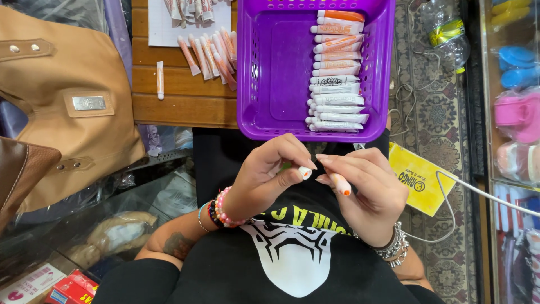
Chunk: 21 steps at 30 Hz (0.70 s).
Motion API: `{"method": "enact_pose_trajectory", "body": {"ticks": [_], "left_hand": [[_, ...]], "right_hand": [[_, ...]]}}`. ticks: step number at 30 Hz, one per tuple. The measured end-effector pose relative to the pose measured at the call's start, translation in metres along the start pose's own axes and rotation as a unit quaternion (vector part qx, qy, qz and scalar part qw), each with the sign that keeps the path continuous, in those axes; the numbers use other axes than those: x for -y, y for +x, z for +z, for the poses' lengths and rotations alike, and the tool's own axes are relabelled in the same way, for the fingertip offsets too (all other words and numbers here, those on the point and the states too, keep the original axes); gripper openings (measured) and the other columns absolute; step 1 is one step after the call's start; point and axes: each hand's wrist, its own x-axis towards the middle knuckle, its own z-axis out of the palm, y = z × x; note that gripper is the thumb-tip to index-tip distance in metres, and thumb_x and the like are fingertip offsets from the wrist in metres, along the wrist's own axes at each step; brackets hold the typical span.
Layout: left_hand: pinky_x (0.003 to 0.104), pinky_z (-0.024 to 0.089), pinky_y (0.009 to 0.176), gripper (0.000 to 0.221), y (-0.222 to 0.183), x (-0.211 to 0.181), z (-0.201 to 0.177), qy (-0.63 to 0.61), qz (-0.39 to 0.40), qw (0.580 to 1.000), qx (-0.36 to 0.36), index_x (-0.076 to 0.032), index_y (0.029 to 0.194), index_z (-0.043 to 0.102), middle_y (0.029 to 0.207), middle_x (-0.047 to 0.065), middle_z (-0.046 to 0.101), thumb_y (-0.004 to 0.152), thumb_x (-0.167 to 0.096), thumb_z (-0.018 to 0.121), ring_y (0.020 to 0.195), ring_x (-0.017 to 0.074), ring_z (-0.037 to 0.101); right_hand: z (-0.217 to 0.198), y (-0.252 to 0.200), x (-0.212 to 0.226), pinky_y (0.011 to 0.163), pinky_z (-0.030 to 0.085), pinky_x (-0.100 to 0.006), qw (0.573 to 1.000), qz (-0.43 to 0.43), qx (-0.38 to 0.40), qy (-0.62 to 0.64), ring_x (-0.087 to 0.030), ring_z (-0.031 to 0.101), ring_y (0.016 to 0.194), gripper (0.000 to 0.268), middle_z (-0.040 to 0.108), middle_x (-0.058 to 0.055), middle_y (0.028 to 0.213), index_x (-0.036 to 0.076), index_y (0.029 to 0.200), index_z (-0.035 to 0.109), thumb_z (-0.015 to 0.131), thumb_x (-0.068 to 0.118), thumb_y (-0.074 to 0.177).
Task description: Assemble small tubes by inserting white components and placing them into a purple basket.
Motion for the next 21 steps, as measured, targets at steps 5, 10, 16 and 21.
{"method": "enact_pose_trajectory", "body": {"ticks": [5, 10, 16, 21], "left_hand": [[0.028, 0.051, 0.073, 0.017, 0.002, -0.011, 0.002, 0.083, 0.030, 0.996, 0.009, 0.000, 0.108, 0.069, 0.097, 0.010, 0.066, 0.099, -0.014, 0.068, 0.079, 0.0151, 0.058], [0.031, 0.056, 0.070, 0.014, 0.006, -0.021, 0.009, 0.147, 0.067, 0.987, 0.007, -0.004, 0.108, 0.070, 0.100, 0.010, 0.070, 0.098, -0.015, 0.070, 0.076, 0.0196, 0.062], [0.032, 0.055, 0.071, 0.012, 0.010, -0.027, 0.009, 0.177, 0.071, 0.982, 0.004, -0.005, 0.108, 0.071, 0.101, 0.010, 0.070, 0.099, -0.013, 0.069, 0.076, 0.0207, 0.061], [0.029, 0.052, 0.075, 0.014, 0.007, -0.014, 0.004, 0.070, 0.006, 0.998, -0.004, -0.004, 0.109, 0.070, 0.103, 0.010, 0.069, 0.101, -0.015, 0.067, 0.081, 0.0151, 0.059]], "right_hand": [[0.000, -0.002, -0.003, 0.070, 0.057, -0.035, 0.999, -0.042, -0.005, -0.020, -0.027, 0.063, 0.069, 0.012, 0.078, -0.015, 0.090, -0.002, 0.094, 0.079, 0.072, 0.007, 0.094], [0.001, -0.001, -0.001, 0.066, 0.057, -0.036, 0.996, -0.066, -0.002, -0.054, -0.027, 0.063, 0.066, 0.010, 0.077, -0.017, 0.089, -0.003, 0.093, 0.080, 0.073, 0.004, 0.094], [0.000, -0.002, -0.002, 0.066, 0.055, -0.039, 0.992, -0.088, 0.011, -0.087, -0.031, 0.060, 0.066, 0.014, 0.075, -0.016, 0.086, -0.006, 0.097, 0.078, 0.067, 0.002, 0.096], [-0.001, -0.006, -0.005, 0.073, 0.056, -0.041, 0.991, -0.094, 0.012, -0.094, -0.031, 0.062, 0.073, 0.019, 0.074, -0.014, 0.085, -0.008, 0.105, 0.077, 0.067, 0.007, 0.098]]}}
